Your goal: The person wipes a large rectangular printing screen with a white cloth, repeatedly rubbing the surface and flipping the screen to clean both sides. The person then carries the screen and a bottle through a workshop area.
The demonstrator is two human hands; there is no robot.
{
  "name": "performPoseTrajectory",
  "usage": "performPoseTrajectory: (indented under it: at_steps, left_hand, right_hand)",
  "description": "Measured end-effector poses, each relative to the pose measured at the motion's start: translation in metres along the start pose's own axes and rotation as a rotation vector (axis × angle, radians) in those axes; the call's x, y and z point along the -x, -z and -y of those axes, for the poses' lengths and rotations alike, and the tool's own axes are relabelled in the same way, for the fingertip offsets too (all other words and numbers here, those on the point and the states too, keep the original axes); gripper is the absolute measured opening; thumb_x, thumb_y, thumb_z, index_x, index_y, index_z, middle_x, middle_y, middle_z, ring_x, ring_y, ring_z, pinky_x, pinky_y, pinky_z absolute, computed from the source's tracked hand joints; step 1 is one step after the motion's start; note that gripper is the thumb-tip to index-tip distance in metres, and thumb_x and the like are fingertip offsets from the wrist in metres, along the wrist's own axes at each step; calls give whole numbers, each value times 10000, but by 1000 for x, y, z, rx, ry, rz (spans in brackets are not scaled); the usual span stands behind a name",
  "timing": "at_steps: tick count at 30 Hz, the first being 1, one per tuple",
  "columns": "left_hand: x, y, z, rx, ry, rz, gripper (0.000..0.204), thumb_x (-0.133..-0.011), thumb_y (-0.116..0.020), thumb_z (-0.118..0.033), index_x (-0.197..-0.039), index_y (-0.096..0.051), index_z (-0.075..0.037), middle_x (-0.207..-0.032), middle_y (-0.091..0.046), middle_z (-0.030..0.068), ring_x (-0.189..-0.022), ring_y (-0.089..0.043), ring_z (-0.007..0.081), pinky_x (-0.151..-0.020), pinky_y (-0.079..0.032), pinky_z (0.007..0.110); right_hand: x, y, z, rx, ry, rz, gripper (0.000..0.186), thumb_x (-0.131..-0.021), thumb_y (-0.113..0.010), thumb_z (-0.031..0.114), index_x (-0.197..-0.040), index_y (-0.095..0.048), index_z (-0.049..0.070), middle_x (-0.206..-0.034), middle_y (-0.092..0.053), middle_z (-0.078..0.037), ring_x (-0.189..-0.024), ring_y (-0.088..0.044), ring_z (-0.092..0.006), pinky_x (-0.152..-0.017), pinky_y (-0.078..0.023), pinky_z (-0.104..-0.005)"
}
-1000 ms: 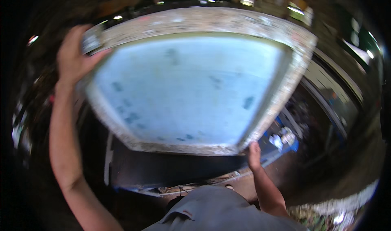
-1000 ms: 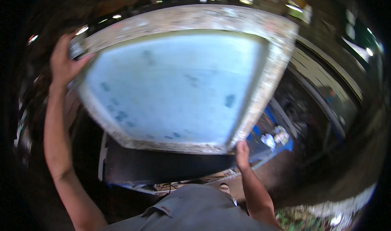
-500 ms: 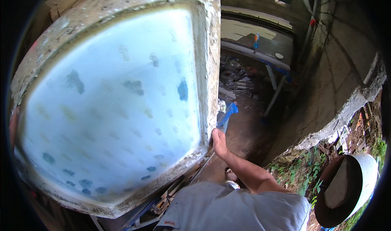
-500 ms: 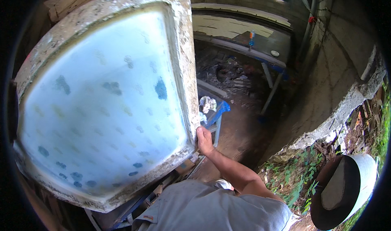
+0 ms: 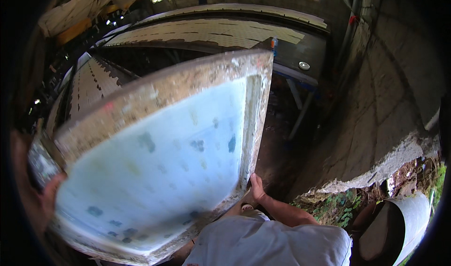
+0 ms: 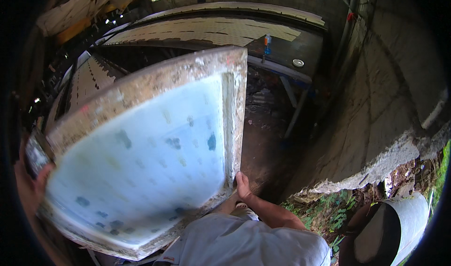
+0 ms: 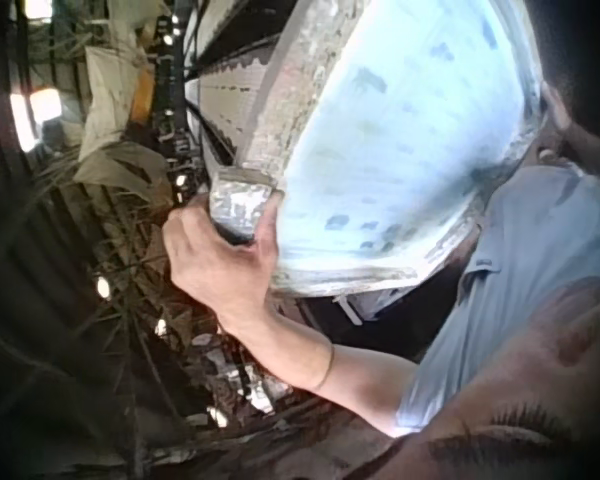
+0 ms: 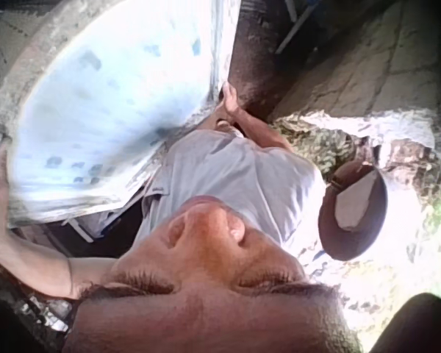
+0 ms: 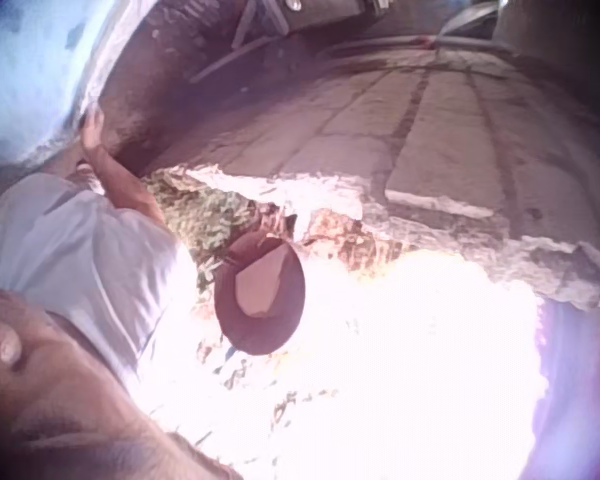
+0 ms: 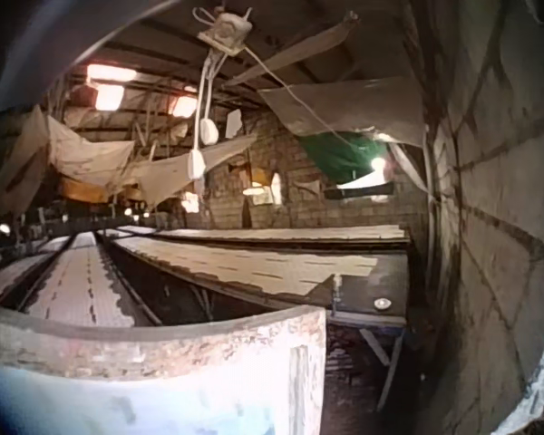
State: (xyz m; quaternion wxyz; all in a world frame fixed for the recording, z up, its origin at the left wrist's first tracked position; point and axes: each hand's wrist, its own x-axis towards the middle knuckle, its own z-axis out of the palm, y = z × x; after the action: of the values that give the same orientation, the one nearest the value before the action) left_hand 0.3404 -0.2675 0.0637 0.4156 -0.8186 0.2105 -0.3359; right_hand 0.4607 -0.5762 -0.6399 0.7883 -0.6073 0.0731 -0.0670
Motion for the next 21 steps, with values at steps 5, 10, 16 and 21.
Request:
performPoseTrajectory:
  at_steps: [5, 10, 16, 21]
  left_hand:
    - [14, -25, 6, 328, 168, 187, 826, -757, -883, -384, -1369, -587, 84, -1378, -567, 324, -1302, -536, 479, -1073, -434, 532]
    - [-57, -24, -29, 501, -105, 315, 691, -613, -891, -294, -1222, -680, -45, -925, -642, 158, -784, -651, 375, -699, -507, 515]
    - [-77, -38, -40, 438, -246, 557, 728, -728, -878, -357, -1396, -660, -169, -902, -660, 97, -767, -693, 263, -612, -547, 421]
    - [-76, -71, -99, 520, -288, 535, 386, -842, -783, -331, -1155, -674, -133, -780, -627, 91, -624, -670, 223, -485, -513, 385]
  right_hand:
    - [-8, 3, 18, -5, -5, -14, 628, -1162, -443, 496, -1276, -692, -69, -1183, -734, -110, -1088, -631, -207, -1019, -489, -384]
    - [-15, 29, 6, 324, -156, -36, 635, -1144, -477, 514, -1278, -699, -66, -1209, -733, -142, -1148, -629, -241, -1040, -489, -393]
    - [-36, 47, -64, 399, -300, 124, 558, -1138, -523, 445, -1428, -642, -17, -1373, -696, -172, -1234, -644, -281, -1114, -473, -416]
    - [-59, 55, -10, 624, -362, 342, 507, -1097, -574, 412, -1443, -640, 47, -1424, -667, -208, -1261, -657, -331, -1094, -492, -432]
